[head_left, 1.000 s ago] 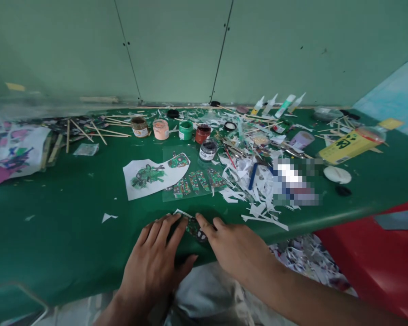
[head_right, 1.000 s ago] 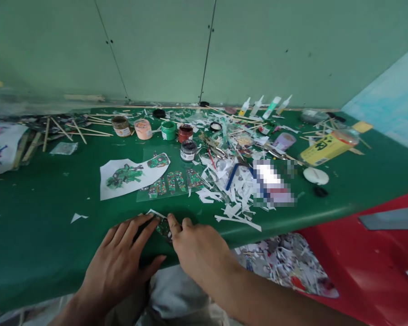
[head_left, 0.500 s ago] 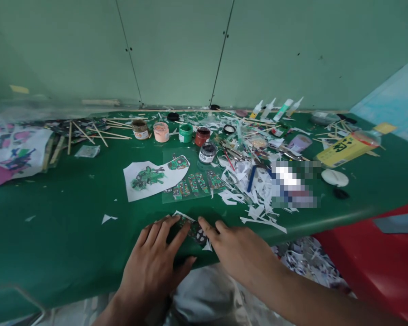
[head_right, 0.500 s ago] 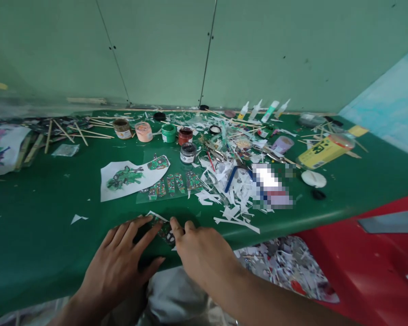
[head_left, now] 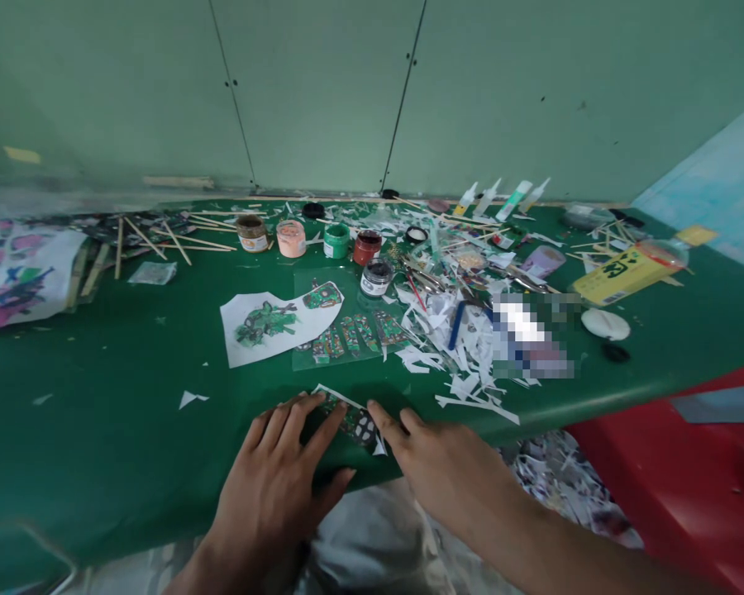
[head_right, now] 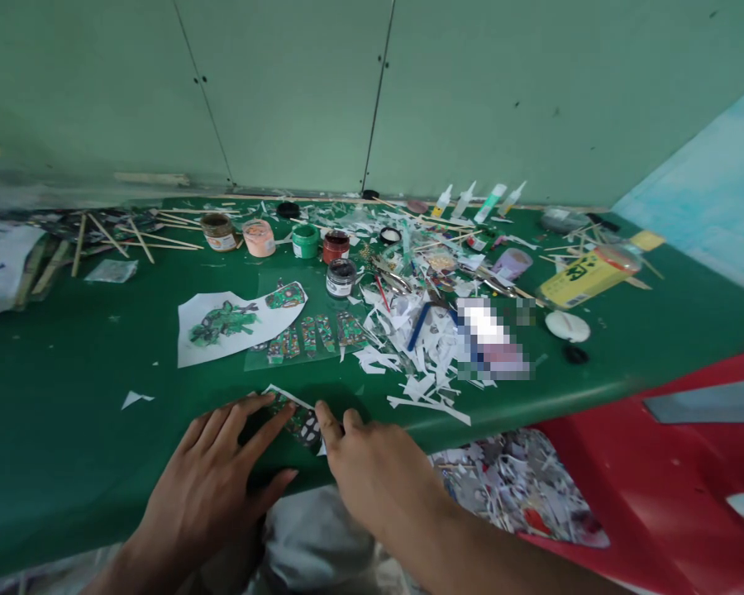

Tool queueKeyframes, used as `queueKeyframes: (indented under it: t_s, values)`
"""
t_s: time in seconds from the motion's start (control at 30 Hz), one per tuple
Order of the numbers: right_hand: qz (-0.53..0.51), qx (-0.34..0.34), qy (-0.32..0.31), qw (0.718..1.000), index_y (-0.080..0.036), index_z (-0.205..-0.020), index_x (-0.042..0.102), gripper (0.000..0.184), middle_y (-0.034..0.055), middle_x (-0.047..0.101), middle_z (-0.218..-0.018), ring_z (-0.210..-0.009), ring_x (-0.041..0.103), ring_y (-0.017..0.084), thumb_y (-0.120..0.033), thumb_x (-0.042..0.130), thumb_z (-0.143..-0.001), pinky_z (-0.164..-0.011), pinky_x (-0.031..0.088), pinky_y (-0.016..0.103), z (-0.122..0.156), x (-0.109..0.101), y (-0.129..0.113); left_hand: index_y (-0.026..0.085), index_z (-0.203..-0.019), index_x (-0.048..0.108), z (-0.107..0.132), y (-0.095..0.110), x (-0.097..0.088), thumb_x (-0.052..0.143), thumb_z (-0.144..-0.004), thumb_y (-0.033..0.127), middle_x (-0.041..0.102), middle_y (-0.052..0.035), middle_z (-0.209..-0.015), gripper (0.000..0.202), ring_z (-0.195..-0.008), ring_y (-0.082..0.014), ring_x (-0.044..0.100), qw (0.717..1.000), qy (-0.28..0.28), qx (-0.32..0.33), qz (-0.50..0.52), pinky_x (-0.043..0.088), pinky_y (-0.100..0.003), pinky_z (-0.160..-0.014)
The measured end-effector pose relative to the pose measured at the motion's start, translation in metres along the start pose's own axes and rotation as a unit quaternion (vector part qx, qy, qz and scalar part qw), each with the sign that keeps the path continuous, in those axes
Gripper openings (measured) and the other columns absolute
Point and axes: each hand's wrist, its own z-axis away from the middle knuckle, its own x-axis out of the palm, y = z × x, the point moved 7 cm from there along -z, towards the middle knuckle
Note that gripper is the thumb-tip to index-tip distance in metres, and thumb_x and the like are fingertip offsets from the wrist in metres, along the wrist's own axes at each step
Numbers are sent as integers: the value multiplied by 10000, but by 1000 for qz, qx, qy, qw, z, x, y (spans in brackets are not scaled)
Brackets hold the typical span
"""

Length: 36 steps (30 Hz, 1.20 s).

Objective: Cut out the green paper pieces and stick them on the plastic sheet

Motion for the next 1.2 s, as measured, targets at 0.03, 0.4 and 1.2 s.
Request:
queueKeyframes:
  t_s: [0.03, 0.4, 1.2]
  values:
    - [-1, -1, -1, 1000, -107, -1458, 422, 764, 159, 684, -862, -515, 621, 190, 14, 481, -706, -386, 176, 301, 0, 0, 0, 255, -1279, 551, 0, 0, 0, 635, -798, 433, 625, -89, -1199, 520, -1028, -289, 585, 1000, 0, 0, -1, 461, -434, -831]
    - [-12, 4, 41, 999, -107, -1426, 472, 733, 147, 688, -847, -525, 610, 178, -18, 529, -701, -394, 290, 286, 12, 6, 3, 257, -1294, 545, 3, -1, 2, 608, -826, 456, 622, -95, -1220, 512, -1055, -290, 592, 1000, -3, 2, 4, 476, -437, -854]
    - [-210, 25, 179, 961, -254, -1293, 621, 401, 40, 763, -934, -701, 684, 146, -242, 401, -958, -558, 459, 260, -29, -4, 28, 262, -1054, 637, 9, -7, -4, 620, -807, 476, 653, 20, -1269, 328, -1162, -262, 570, 992, 7, -32, 118, 421, -439, -991]
